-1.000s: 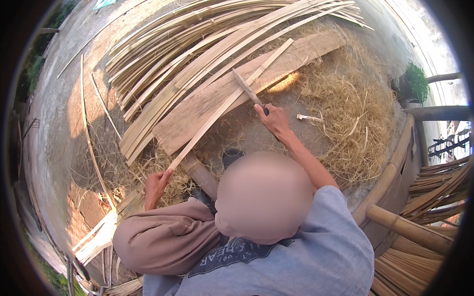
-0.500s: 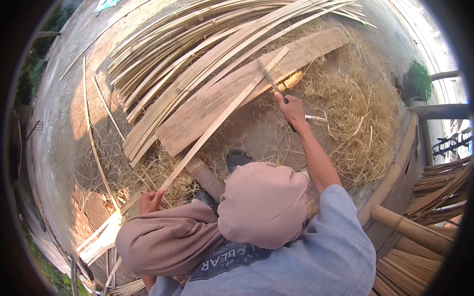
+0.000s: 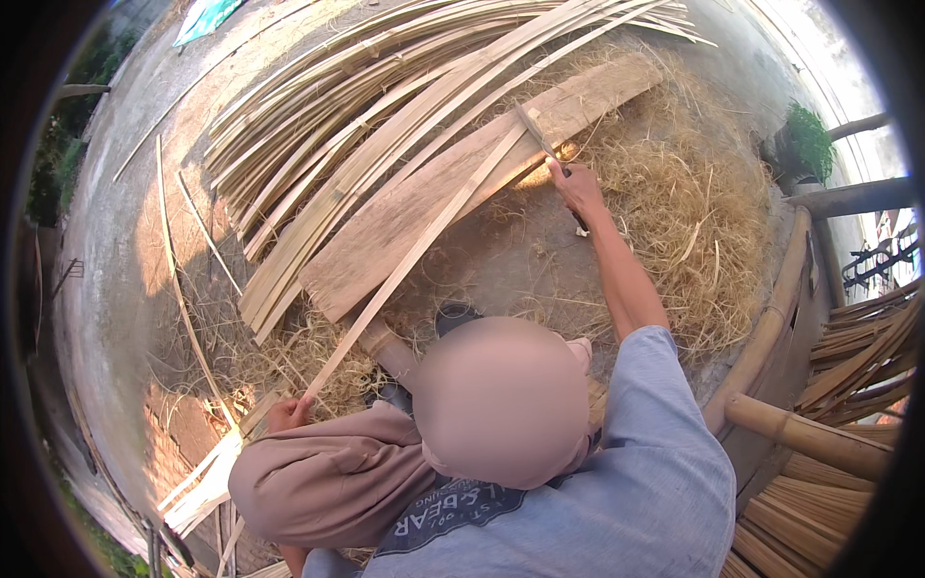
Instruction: The person sits on the ground and uses a knife to split long bamboo strips into thinner slivers on a wooden plank. They repeatedly position each strip, split it with the knife, and place the finished slivers into a growing pile nearby.
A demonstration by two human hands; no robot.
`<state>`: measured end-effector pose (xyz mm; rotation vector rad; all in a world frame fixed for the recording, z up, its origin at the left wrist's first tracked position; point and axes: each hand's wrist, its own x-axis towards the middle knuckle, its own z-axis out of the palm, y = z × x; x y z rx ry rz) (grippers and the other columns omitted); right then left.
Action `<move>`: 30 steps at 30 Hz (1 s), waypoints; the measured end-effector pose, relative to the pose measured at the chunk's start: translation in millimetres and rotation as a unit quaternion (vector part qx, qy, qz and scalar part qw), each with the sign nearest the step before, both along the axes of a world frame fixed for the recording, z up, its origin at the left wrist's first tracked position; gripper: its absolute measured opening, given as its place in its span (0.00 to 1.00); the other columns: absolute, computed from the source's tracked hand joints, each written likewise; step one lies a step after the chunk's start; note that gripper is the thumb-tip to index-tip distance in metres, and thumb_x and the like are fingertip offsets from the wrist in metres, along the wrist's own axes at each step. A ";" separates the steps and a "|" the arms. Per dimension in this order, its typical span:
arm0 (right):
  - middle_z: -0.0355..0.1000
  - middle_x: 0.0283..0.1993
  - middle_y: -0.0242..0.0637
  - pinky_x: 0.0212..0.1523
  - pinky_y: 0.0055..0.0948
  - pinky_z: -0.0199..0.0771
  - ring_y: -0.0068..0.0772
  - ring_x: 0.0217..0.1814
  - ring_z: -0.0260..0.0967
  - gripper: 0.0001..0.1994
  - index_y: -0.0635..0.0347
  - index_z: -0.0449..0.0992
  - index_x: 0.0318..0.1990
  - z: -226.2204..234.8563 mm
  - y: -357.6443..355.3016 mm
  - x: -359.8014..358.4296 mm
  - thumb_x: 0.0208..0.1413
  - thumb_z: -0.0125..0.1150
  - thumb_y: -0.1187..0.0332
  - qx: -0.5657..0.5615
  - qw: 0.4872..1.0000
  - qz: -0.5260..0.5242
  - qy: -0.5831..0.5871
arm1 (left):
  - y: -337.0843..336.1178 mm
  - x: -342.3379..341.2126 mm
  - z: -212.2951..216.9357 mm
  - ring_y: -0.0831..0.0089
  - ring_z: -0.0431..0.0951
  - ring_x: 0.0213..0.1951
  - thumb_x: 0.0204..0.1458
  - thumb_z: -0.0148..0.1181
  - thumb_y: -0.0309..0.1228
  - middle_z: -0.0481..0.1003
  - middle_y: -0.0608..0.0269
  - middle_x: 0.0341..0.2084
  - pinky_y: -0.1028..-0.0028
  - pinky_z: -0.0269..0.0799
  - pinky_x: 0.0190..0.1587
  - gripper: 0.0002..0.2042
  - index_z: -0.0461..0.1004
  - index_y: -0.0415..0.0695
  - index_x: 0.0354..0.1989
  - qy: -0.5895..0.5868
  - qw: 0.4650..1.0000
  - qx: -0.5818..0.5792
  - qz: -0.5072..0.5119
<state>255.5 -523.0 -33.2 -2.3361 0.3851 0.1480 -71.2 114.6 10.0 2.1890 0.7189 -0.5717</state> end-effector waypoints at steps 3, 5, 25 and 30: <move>0.70 0.19 0.47 0.26 0.43 0.73 0.40 0.21 0.74 0.35 0.68 0.73 0.24 -8.3 1.0 2.9 0.63 0.56 0.38 -0.158 0.966 0.166 -0.118 | -1.5 3.1 3.3 0.83 0.60 0.18 0.59 0.69 0.44 0.67 0.73 0.12 0.71 0.53 0.20 0.24 0.76 0.38 0.18 0.022 0.999 0.020 -0.025; 0.73 0.21 0.49 0.31 0.44 0.75 0.45 0.25 0.76 0.33 0.67 0.74 0.25 -6.5 -4.5 11.5 0.62 0.56 0.38 -0.038 0.999 0.015 -0.015 | -7.0 1.6 9.9 0.83 0.60 0.18 0.59 0.69 0.44 0.67 0.73 0.12 0.71 0.52 0.20 0.24 0.76 0.38 0.18 -0.008 1.000 0.022 -0.020; 0.69 0.15 0.38 0.19 0.34 0.73 0.32 0.16 0.74 0.34 0.65 0.74 0.26 33.3 1.0 -3.5 0.66 0.53 0.37 0.041 0.993 -0.084 -0.068 | 14.3 -22.5 -23.8 0.80 0.61 0.20 0.61 0.68 0.42 0.66 0.70 0.12 0.69 0.53 0.22 0.16 0.86 0.39 0.37 -0.080 0.995 0.050 -0.019; 0.71 0.16 0.33 0.21 0.28 0.71 0.26 0.17 0.73 0.28 0.60 0.74 0.29 33.1 71.0 -82.5 0.70 0.52 0.43 0.131 0.954 -0.114 -0.246 | -91.3 57.0 5.7 0.71 0.71 0.35 0.63 0.64 0.36 0.73 0.61 0.32 0.71 0.67 0.40 0.19 0.78 0.50 0.62 -0.238 0.969 -0.020 -0.068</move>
